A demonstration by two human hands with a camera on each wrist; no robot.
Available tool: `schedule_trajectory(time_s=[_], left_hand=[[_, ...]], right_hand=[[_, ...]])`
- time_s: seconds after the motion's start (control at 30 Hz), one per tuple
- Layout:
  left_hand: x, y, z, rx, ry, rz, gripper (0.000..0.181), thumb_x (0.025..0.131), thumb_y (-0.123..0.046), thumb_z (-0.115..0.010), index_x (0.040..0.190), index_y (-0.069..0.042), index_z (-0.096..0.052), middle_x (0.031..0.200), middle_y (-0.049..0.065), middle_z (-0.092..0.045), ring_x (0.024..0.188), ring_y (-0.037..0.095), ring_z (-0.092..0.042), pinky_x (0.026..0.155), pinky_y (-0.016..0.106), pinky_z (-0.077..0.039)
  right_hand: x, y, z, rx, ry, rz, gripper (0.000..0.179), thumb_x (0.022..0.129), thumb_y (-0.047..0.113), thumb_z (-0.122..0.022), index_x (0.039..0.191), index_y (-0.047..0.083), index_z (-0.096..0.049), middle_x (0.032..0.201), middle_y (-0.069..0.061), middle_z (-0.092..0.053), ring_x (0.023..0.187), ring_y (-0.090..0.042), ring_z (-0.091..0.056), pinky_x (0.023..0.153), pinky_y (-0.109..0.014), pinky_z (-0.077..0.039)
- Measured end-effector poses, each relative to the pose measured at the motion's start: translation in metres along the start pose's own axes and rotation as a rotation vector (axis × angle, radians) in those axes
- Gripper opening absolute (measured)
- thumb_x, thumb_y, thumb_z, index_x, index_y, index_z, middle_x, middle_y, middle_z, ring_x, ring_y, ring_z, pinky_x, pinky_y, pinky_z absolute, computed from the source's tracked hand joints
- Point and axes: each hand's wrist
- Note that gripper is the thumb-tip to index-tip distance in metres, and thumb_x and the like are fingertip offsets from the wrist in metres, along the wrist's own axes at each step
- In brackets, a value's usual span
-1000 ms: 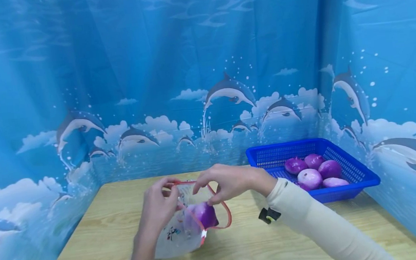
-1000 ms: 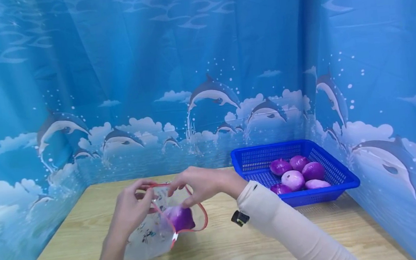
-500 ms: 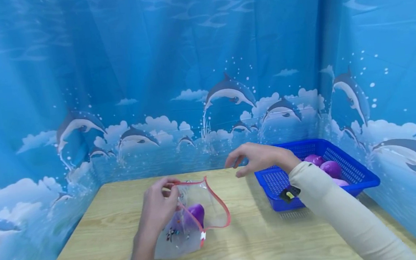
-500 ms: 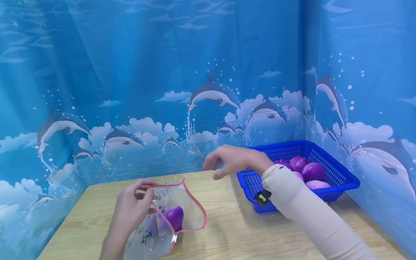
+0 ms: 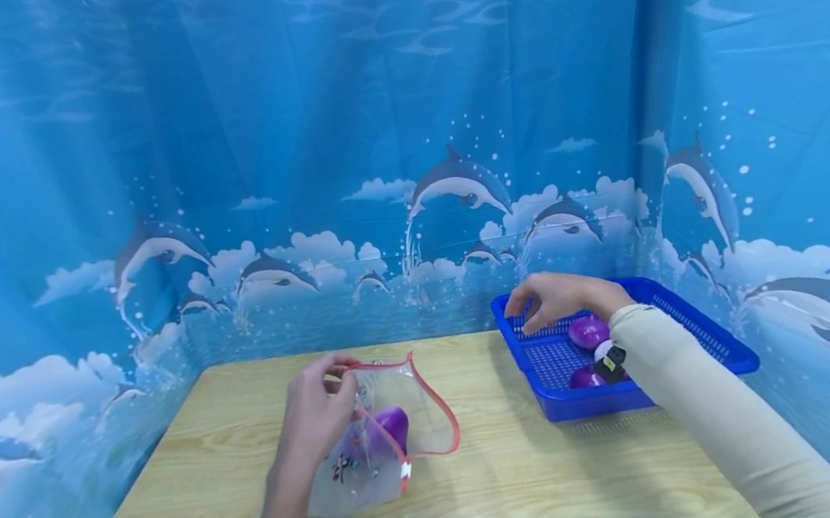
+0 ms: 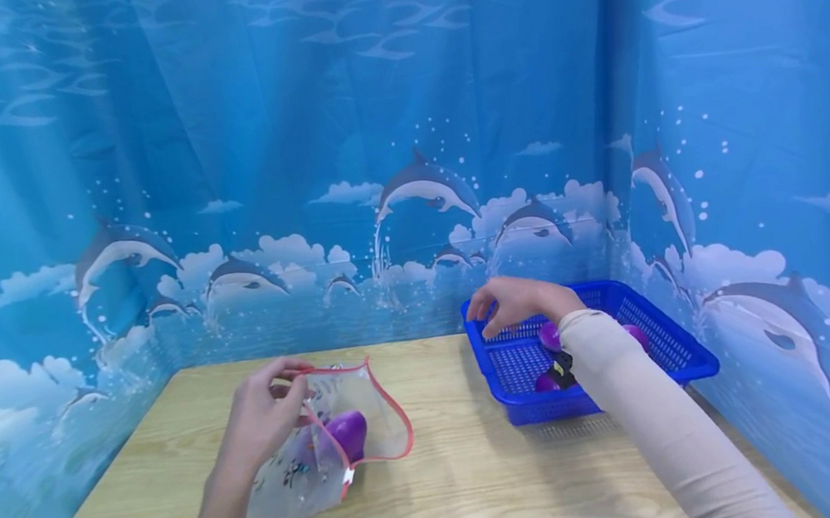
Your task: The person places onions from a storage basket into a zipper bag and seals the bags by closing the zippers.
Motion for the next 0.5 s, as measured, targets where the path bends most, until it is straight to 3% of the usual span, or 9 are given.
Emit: schedule_trajectory(time_s=[0.27, 0.5], left_hand=[[-0.001, 0.000, 0.000, 0.007, 0.001, 0.014, 0.026, 0.098, -0.008, -0.056, 0.121, -0.007, -0.069, 0.114, 0.016, -0.067, 0.093, 0.025, -0.068, 0.060, 0.025, -0.063], [-0.001, -0.001, 0.001, 0.007, 0.002, 0.014, 0.027, 0.098, -0.007, -0.056, 0.121, -0.007, -0.069, 0.115, 0.017, -0.067, 0.093, 0.025, -0.068, 0.059, 0.025, -0.063]], right_hand=[[-0.003, -0.035, 0.002, -0.054, 0.022, -0.068, 0.040, 0.091, 0.017, -0.076, 0.129, 0.007, -0.068, 0.129, -0.020, -0.069, 0.123, -0.042, -0.063, 0.093, -0.046, -0.063], [-0.014, -0.062, 0.001, 0.023, 0.078, -0.227, 0.047, 0.090, 0.015, -0.075, 0.135, 0.005, -0.063, 0.138, -0.029, -0.061, 0.119, -0.042, -0.065, 0.086, -0.051, -0.065]])
Point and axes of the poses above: each hand's wrist, its own x-axis towards the middle knuckle, its own z-axis out of the back of the hand, y = z × x
